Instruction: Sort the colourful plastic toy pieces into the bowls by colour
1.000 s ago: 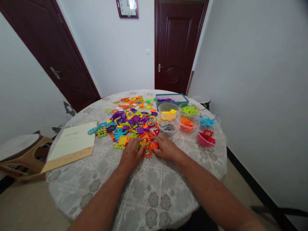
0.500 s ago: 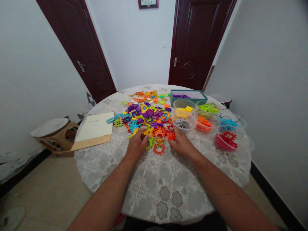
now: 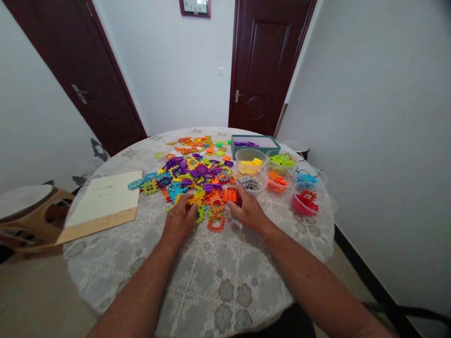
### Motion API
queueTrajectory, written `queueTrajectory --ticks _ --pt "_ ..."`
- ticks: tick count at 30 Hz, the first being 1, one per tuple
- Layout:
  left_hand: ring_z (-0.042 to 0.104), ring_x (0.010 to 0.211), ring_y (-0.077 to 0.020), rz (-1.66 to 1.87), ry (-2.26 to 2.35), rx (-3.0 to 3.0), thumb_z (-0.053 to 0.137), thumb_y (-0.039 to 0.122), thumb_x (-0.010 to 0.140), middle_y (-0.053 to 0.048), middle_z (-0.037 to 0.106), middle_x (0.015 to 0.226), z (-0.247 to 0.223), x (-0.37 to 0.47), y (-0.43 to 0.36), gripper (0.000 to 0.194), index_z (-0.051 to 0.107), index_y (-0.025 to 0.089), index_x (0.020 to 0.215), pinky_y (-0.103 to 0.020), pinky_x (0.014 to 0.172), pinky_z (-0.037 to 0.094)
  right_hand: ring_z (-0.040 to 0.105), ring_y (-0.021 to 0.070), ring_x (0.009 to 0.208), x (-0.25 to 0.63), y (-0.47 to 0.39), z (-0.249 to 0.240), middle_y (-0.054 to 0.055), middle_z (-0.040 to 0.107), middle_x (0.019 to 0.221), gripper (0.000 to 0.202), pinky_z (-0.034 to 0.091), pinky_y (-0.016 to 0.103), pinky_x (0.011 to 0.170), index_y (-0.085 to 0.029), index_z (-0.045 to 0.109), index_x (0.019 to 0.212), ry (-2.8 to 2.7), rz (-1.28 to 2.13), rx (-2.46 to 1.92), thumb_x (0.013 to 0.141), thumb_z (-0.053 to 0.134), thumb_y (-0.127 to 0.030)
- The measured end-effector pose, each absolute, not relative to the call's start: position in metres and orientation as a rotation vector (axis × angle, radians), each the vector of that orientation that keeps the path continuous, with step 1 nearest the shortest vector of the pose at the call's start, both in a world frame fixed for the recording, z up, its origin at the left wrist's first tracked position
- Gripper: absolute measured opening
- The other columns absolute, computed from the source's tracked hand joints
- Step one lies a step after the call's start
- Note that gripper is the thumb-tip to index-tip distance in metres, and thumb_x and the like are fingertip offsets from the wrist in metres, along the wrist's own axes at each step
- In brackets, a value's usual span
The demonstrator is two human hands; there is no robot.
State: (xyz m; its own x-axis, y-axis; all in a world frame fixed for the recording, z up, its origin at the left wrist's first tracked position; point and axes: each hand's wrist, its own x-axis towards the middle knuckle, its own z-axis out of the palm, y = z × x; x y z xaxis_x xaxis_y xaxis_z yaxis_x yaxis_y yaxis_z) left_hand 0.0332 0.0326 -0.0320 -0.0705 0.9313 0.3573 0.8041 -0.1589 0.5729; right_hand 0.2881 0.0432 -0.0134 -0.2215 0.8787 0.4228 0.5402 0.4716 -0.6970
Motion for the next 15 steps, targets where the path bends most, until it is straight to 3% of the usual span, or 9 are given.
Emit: queueTrajectory --ticks 9,12,15 --pt "0.072 0.076 -0.0217 1.054 1.914 2.079 0.052 0.041 0.096 -0.005 0.074 0.091 -0.033 0.031 0.035 0.032 0.058 0.023 0.123 -0.029 0.07 0.052 0.06 0.0169 0.072 0.294 0.05 -0.013 0.002 0.066 0.091 0.048 0.049 0.029 0.073 -0.022 0.05 0.141 -1.685 0.435 -1.225 0.093 0.056 -0.027" --pt "0.072 0.08 -0.0218 1.088 1.901 2.061 0.053 0.038 0.096 -0.005 0.074 0.095 -0.034 0.031 0.034 0.03 0.057 0.024 0.122 -0.03 0.072 0.052 0.065 0.0211 0.086 0.311 0.055 -0.004 0.01 0.068 0.112 0.046 0.052 0.034 0.083 -0.021 0.049 0.141 -1.627 0.207 -1.271 0.095 0.052 -0.027" --pt "0.071 0.076 -0.0207 1.072 1.895 2.026 0.052 0.036 0.097 -0.003 0.072 0.09 -0.035 0.031 0.032 0.03 0.056 0.024 0.125 -0.029 0.071 0.05 0.062 0.028 0.112 0.336 0.061 0.01 0.018 0.062 0.134 0.047 0.049 0.043 0.099 -0.019 0.047 0.143 -1.574 -0.121 -1.361 0.096 0.044 -0.023"
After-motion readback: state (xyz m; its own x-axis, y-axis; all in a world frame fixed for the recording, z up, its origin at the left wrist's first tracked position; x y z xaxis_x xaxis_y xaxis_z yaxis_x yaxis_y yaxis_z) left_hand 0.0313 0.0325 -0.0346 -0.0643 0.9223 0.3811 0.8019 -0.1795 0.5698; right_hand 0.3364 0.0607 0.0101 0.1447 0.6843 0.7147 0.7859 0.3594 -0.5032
